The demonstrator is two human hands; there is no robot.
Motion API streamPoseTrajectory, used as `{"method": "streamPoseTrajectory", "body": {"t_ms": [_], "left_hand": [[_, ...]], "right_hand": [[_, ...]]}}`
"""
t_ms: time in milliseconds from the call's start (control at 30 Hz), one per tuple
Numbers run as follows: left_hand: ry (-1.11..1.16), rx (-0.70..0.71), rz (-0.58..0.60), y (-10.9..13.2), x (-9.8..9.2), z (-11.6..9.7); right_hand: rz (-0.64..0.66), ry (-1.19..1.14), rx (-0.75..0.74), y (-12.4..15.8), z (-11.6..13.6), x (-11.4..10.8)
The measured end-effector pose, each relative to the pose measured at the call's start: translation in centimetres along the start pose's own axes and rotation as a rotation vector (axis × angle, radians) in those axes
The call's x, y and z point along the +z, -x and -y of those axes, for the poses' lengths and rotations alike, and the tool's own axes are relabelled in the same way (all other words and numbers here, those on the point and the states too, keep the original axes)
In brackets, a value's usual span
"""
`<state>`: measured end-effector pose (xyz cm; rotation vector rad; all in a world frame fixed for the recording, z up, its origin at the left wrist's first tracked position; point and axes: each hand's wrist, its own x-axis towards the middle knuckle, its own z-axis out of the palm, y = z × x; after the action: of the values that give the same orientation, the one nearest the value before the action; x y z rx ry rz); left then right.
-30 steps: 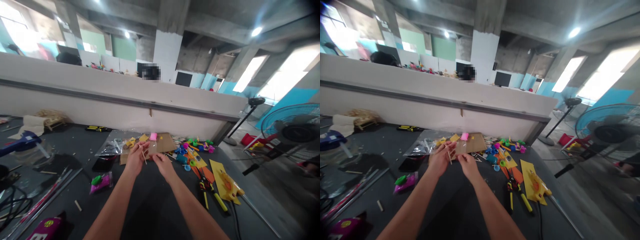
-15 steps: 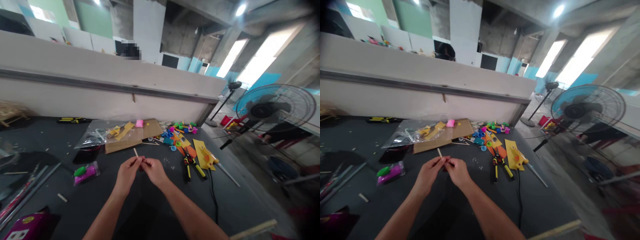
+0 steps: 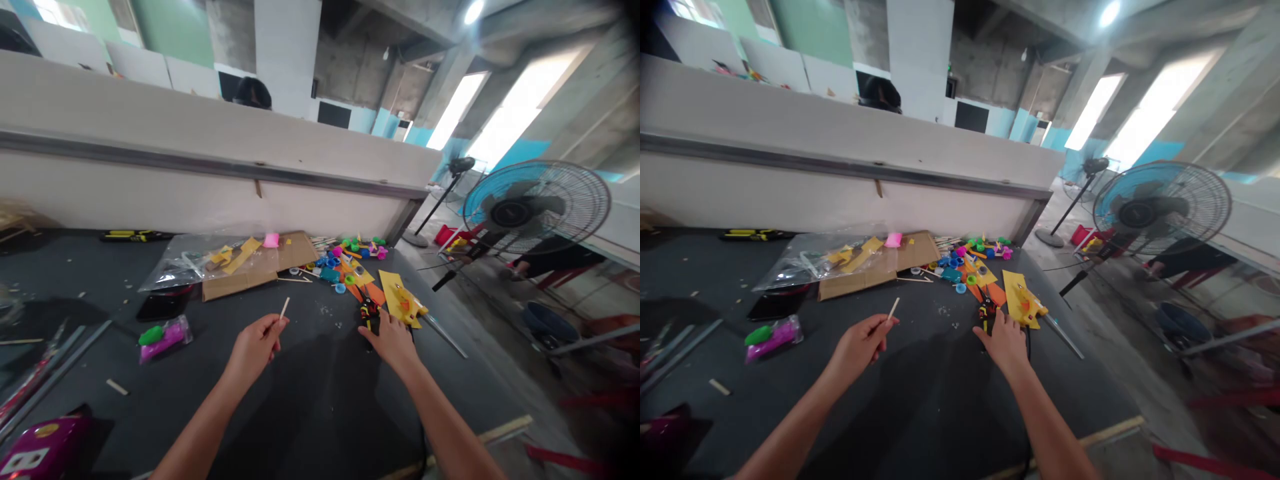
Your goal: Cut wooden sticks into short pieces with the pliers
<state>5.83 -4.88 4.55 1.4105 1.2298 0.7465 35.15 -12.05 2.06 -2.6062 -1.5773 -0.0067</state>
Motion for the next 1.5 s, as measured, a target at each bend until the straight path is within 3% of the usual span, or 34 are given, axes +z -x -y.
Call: {"method": "streamPoseTrajectory", "body": {"t_ms": [233,333,400,533,667,833,933,1000,1100,1167,1300,1500], "left_hand": [[0.67,-0.068,0.13,1.1,-1.5,-1.9],[0.776,-0.052,0.16,1.3,-2.3,-2.1],[0.77,-0.046,0.169,1.2,-2.6,-1.9],[0.712,-0.047,0.156,0.4,-2.5,-1.2],[0.706,-0.076,0.098,-0.1,-2.2,-0.2],[0.726,-0.162,0.003,-0.2,-2.0,1.2],[0.676,-0.171,-0.016,-0.5,-1.6,1.6],[0.6,-0.145,0.013,-0.8,-1.1,1.7],[0.429,-0.1,0.058,-1.2,-0.4,2.1],[0.33,-0.098,0.07,-1.3,-0.2,2.5],[0.258,-0.127,0.034,-1.3,-0.3,3.0],[0.157,-0.13,-0.165,-1.1,-0.4,2.9]], "right_hand": [[-0.017,0.064,0.141,-0.7,1.8,1.3],[-0.034,-0.017,0.239,-1.1,1.5,0.9],[-0.12,-0.087,0.231,-0.8,1.4,0.0],[-0.307,-0.277,-0.043,1.1,3.9,-1.8],[-0.2,-0.294,-0.397,2.2,8.7,-1.0],[-0.017,-0.184,-0.494,0.9,11.0,0.0],[-0.024,-0.377,-0.547,0.7,12.6,-0.9],[0.025,-0.709,-0.487,1.2,14.6,-1.1],[0.285,-1.177,-0.331,2.1,17.5,0.1],[0.361,-1.401,-0.178,2.4,18.6,1.4],[0.302,-1.751,0.069,1.9,18.3,2.7],[0.174,-1.947,0.116,1.0,17.0,1.8]]}}
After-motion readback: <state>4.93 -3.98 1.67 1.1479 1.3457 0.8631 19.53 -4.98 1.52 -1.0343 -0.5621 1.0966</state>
